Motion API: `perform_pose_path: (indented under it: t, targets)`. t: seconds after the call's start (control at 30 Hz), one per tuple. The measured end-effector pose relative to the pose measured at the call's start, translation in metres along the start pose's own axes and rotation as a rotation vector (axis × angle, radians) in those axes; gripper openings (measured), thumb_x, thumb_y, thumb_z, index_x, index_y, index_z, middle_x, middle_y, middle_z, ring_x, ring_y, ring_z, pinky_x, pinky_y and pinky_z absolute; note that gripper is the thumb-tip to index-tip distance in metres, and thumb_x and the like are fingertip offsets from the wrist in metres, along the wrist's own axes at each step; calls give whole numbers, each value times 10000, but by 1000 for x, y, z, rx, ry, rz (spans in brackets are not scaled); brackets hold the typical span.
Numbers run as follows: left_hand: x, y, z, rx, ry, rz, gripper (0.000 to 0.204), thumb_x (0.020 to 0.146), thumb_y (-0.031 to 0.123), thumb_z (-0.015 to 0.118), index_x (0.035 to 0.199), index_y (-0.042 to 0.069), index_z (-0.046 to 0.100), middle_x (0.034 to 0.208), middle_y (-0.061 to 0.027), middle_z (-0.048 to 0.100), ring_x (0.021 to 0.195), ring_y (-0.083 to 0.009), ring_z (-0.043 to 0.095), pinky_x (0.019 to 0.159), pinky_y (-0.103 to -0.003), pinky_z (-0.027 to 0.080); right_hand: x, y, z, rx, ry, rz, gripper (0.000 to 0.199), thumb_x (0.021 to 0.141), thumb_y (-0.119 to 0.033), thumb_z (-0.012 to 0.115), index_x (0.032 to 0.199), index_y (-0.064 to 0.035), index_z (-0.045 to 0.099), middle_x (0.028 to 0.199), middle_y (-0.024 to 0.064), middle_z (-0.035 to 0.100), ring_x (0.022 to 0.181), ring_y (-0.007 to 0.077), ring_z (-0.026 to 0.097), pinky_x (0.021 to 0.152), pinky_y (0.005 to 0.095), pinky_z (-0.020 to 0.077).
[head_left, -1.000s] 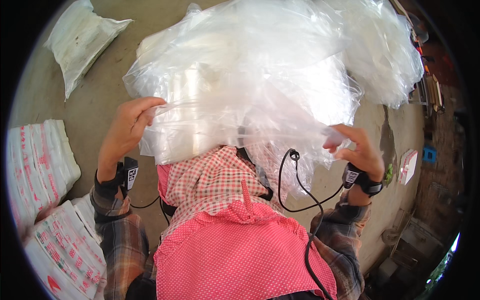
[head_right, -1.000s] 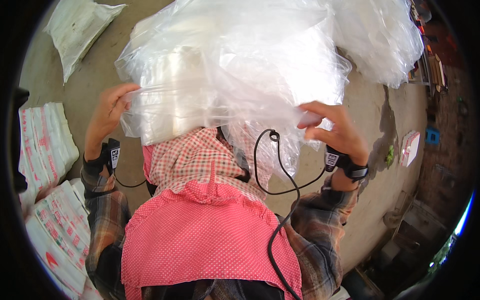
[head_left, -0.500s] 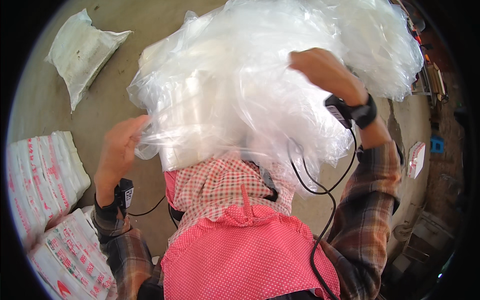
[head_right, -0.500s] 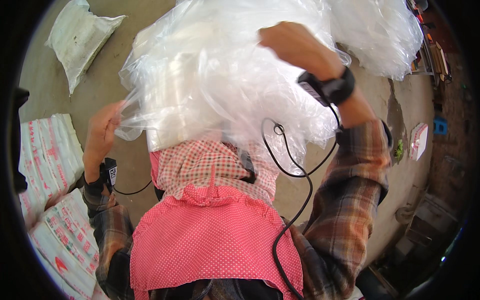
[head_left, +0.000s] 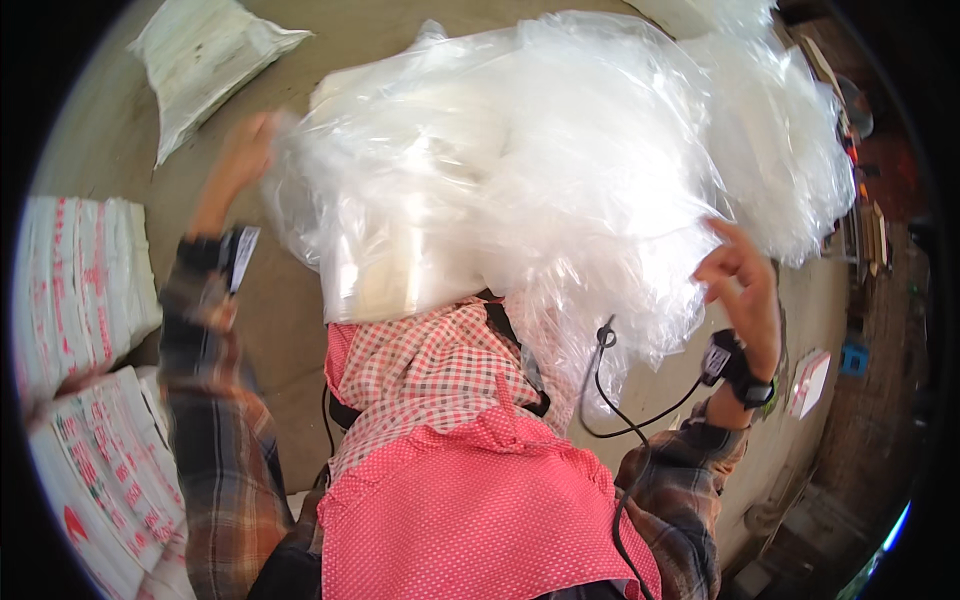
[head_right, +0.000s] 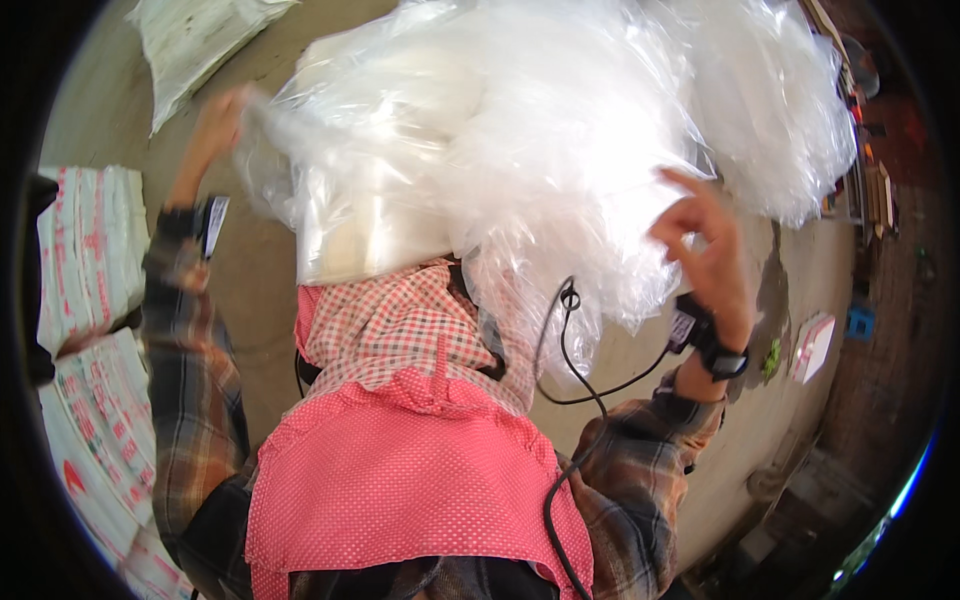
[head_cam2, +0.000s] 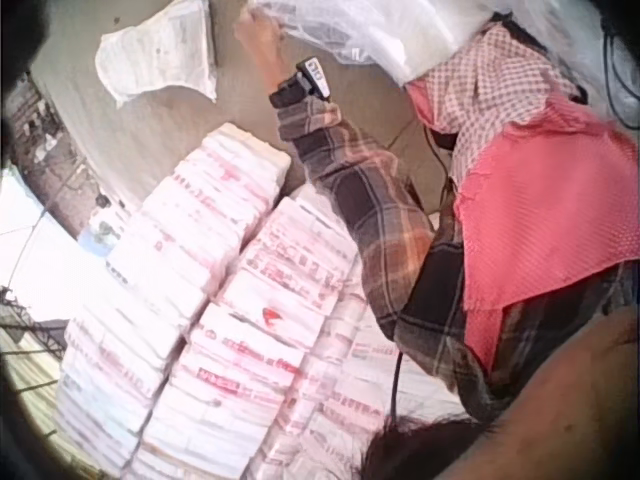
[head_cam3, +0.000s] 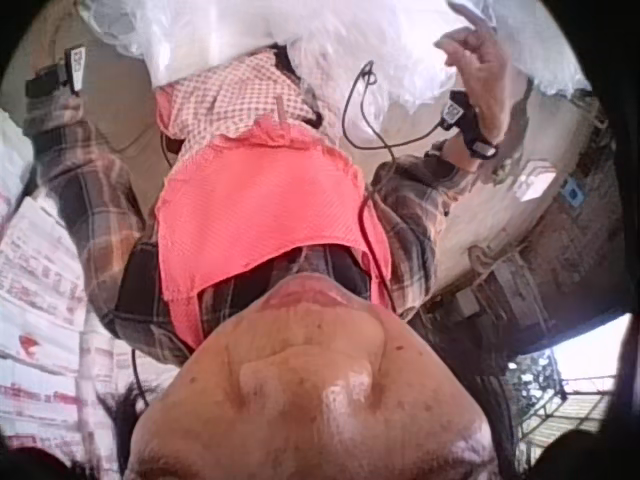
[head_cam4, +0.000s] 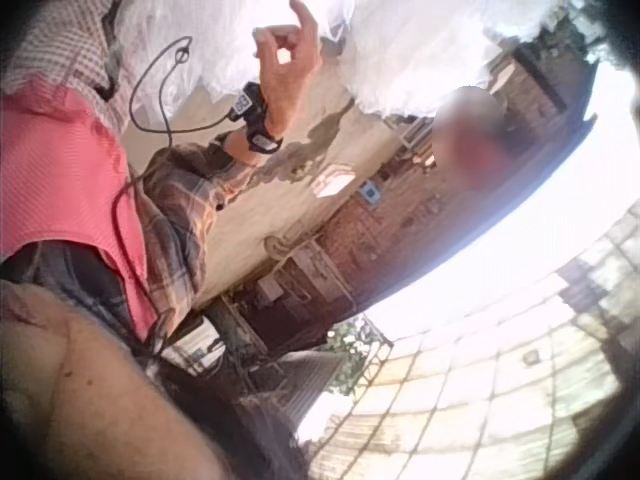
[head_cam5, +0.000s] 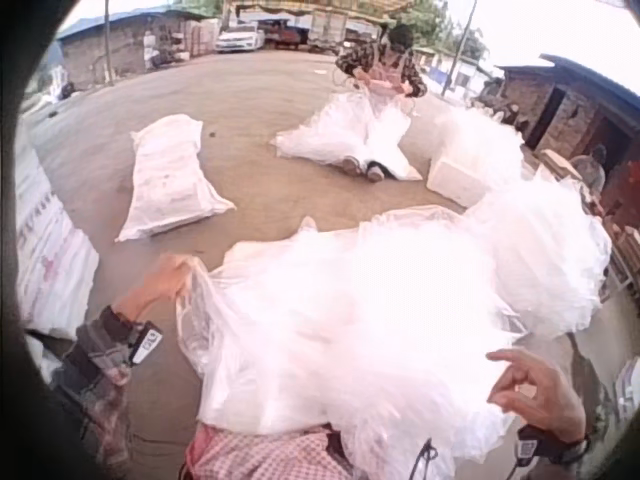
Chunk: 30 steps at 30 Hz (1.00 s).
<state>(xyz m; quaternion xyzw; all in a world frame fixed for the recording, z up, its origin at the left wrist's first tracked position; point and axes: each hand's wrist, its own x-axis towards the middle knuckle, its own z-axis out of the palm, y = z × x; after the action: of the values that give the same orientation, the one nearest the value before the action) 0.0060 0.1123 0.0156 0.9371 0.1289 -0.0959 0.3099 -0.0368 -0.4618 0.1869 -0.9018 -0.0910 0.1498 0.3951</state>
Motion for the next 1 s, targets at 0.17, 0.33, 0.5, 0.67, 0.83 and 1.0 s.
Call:
perform_pose_path:
  t: [0.17,0.33,0.5,0.67,0.83,1.0]
  targets:
    - [-22,236,46,-642,-101,802,282,923,306,469,1062,95,596,850,-21,626,753,-173,609,694,-333,474,48,-58,148,-103,-642,-625,453,797,-158,689,1212,-51,542,841,110,653,694,205,632,680,319,506]
    - [-161,389,136,-147,-419,1463,310,862,334,531,1070,107,569,949,-77,610,852,-234,597,842,-413,421,172,-16,253,-427,-269,-891,499,788,-288,645,1243,-127,520,1202,90,541,1143,266,490,983,492,356]
    - [-171,334,137,-538,-240,1584,234,828,275,541,915,72,618,877,-87,650,804,-290,623,950,-458,382,275,101,150,-329,338,-204,809,791,-504,598,1449,-160,276,1491,142,266,1368,316,243,1111,463,200]
    - [-76,160,106,-620,-266,874,164,857,123,594,971,23,658,979,-108,663,931,-253,614,857,-345,460,215,280,54,1150,671,638,698,861,-276,589,1342,17,178,1011,210,491,797,396,594,599,481,580]
    - [-30,-24,142,-706,124,-288,340,919,217,533,1187,15,590,1156,-80,623,1053,-182,565,925,-294,422,144,328,63,1045,534,726,393,912,-309,501,982,71,567,828,135,653,669,194,638,631,273,554]
    - [-27,-63,182,-538,-102,-243,337,845,188,618,1141,27,631,1122,-108,639,937,-166,616,800,-280,470,145,231,17,91,256,574,405,865,-361,605,1007,18,603,808,90,670,654,161,636,544,241,474]
